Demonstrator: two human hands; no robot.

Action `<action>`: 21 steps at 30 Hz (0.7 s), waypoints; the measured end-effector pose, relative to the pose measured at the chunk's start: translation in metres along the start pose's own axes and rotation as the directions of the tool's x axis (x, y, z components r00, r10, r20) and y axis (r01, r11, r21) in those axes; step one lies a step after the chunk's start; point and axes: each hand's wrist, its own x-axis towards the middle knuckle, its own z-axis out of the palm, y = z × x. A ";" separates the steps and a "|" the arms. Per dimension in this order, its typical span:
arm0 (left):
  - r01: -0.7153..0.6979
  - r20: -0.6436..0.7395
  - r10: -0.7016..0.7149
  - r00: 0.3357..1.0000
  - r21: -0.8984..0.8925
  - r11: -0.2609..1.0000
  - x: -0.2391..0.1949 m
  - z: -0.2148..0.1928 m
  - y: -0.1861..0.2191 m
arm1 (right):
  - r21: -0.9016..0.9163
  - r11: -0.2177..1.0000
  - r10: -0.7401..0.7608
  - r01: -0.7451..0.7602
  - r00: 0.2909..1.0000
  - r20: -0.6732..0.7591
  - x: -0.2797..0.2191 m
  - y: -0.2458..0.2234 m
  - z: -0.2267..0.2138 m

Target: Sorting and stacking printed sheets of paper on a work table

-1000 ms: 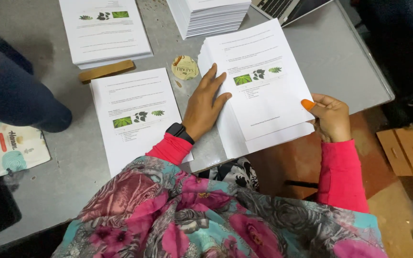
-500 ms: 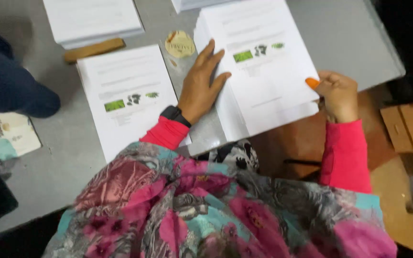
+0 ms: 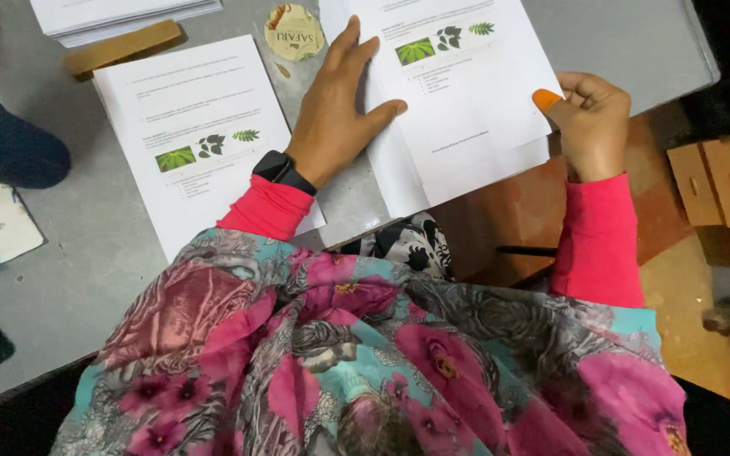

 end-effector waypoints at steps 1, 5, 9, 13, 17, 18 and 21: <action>-0.007 0.002 0.007 1.000 -0.003 1.000 0.000 -0.004 0.005 | -0.001 1.000 -0.001 0.001 1.000 -0.008 0.000 0.000 0.002; 0.067 0.073 -0.067 0.995 0.004 0.998 0.001 -0.011 0.015 | 0.039 0.999 0.012 -0.011 1.000 -0.014 -0.008 -0.014 0.003; 0.023 0.044 -0.024 0.999 0.022 1.000 0.002 -0.008 0.007 | 0.070 0.989 0.132 -0.132 0.991 0.000 -0.014 -0.034 -0.002; 0.017 0.056 -0.019 0.998 0.032 0.999 0.002 -0.011 0.013 | -0.078 0.995 0.061 -0.065 0.997 -0.052 -0.007 -0.009 -0.020; 0.048 0.064 -0.051 0.997 0.041 0.998 0.003 -0.014 0.018 | -0.034 0.998 -0.053 0.049 0.993 -0.108 -0.019 -0.015 -0.024; 0.055 0.069 -0.058 0.996 0.041 0.998 0.002 -0.014 0.018 | -0.020 0.992 -0.129 0.128 0.986 -0.110 -0.025 -0.020 -0.023; 0.029 0.047 -0.031 0.998 0.044 0.999 0.001 -0.011 0.012 | -0.037 0.973 -0.228 0.228 0.974 -0.005 -0.028 -0.019 -0.015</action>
